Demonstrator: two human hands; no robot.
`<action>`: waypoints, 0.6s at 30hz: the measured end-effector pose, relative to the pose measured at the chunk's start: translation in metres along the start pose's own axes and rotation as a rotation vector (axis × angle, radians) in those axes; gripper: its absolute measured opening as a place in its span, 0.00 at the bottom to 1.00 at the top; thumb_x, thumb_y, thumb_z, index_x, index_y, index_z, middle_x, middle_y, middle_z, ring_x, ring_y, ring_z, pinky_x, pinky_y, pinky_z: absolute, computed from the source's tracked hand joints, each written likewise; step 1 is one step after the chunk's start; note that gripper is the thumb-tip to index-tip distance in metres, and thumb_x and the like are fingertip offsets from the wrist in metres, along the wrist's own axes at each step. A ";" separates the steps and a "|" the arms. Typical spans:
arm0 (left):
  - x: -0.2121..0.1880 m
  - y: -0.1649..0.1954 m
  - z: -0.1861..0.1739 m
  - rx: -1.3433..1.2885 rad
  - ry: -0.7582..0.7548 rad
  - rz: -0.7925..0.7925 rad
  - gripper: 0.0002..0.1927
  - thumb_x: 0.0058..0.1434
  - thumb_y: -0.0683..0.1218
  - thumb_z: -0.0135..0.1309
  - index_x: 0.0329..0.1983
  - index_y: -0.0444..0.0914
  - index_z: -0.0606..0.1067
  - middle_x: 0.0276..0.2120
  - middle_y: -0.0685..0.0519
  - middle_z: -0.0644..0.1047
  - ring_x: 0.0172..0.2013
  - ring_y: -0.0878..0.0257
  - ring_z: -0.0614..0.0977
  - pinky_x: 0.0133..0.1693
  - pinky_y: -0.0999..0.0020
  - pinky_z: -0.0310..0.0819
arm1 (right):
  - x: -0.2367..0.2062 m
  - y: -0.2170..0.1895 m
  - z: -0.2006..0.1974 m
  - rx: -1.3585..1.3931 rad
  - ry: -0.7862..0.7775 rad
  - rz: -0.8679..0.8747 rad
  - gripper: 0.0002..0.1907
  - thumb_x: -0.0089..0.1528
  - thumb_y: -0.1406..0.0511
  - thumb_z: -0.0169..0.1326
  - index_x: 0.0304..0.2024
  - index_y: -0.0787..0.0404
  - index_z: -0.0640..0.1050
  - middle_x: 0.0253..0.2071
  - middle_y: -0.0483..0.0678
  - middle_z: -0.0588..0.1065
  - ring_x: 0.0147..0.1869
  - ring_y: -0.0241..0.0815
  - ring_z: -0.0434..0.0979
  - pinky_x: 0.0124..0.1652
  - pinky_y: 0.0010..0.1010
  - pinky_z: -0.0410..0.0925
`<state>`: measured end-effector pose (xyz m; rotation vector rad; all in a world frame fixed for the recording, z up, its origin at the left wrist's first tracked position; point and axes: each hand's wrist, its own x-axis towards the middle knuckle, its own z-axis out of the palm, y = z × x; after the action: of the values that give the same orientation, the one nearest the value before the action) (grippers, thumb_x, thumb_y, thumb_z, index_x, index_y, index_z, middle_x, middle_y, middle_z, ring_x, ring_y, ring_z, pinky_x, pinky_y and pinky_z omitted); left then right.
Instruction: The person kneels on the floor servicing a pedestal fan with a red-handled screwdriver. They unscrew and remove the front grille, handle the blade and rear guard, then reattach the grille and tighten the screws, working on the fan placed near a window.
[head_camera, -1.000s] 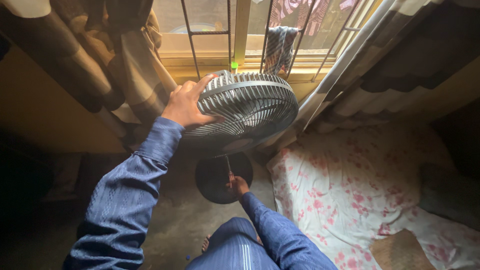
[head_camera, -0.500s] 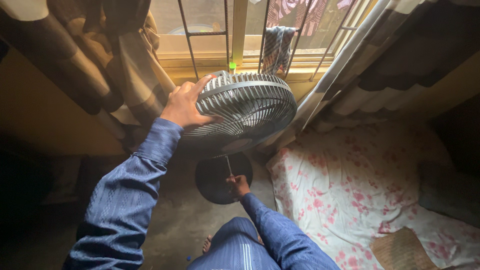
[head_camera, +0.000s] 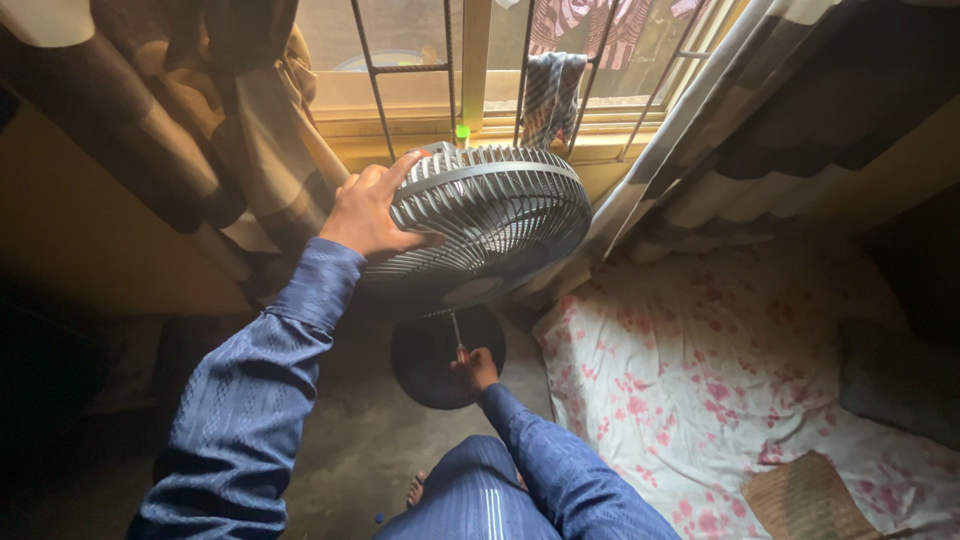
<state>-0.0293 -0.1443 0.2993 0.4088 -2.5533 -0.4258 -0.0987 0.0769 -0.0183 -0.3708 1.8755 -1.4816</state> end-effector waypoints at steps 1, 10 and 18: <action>0.000 0.001 -0.001 -0.004 0.002 0.002 0.60 0.37 0.73 0.71 0.74 0.57 0.60 0.43 0.44 0.76 0.45 0.43 0.79 0.50 0.46 0.69 | 0.001 0.000 0.000 0.089 -0.028 0.020 0.20 0.63 0.54 0.62 0.36 0.65 0.75 0.30 0.49 0.77 0.30 0.40 0.77 0.27 0.33 0.71; 0.000 0.003 -0.002 -0.008 -0.006 -0.006 0.60 0.37 0.72 0.71 0.74 0.57 0.60 0.43 0.45 0.76 0.45 0.42 0.79 0.50 0.45 0.69 | -0.001 -0.006 -0.001 0.089 -0.066 0.093 0.20 0.58 0.53 0.62 0.41 0.61 0.75 0.31 0.48 0.78 0.28 0.43 0.80 0.25 0.37 0.72; 0.001 0.002 -0.003 0.001 -0.003 0.009 0.59 0.38 0.72 0.71 0.74 0.57 0.61 0.43 0.44 0.76 0.45 0.42 0.78 0.51 0.46 0.69 | 0.005 -0.002 -0.005 -0.080 -0.193 0.112 0.26 0.72 0.46 0.49 0.35 0.61 0.79 0.29 0.53 0.77 0.29 0.41 0.77 0.30 0.34 0.68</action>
<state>-0.0289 -0.1429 0.3029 0.3976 -2.5579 -0.4218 -0.1061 0.0769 -0.0178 -0.4236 1.7752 -1.2541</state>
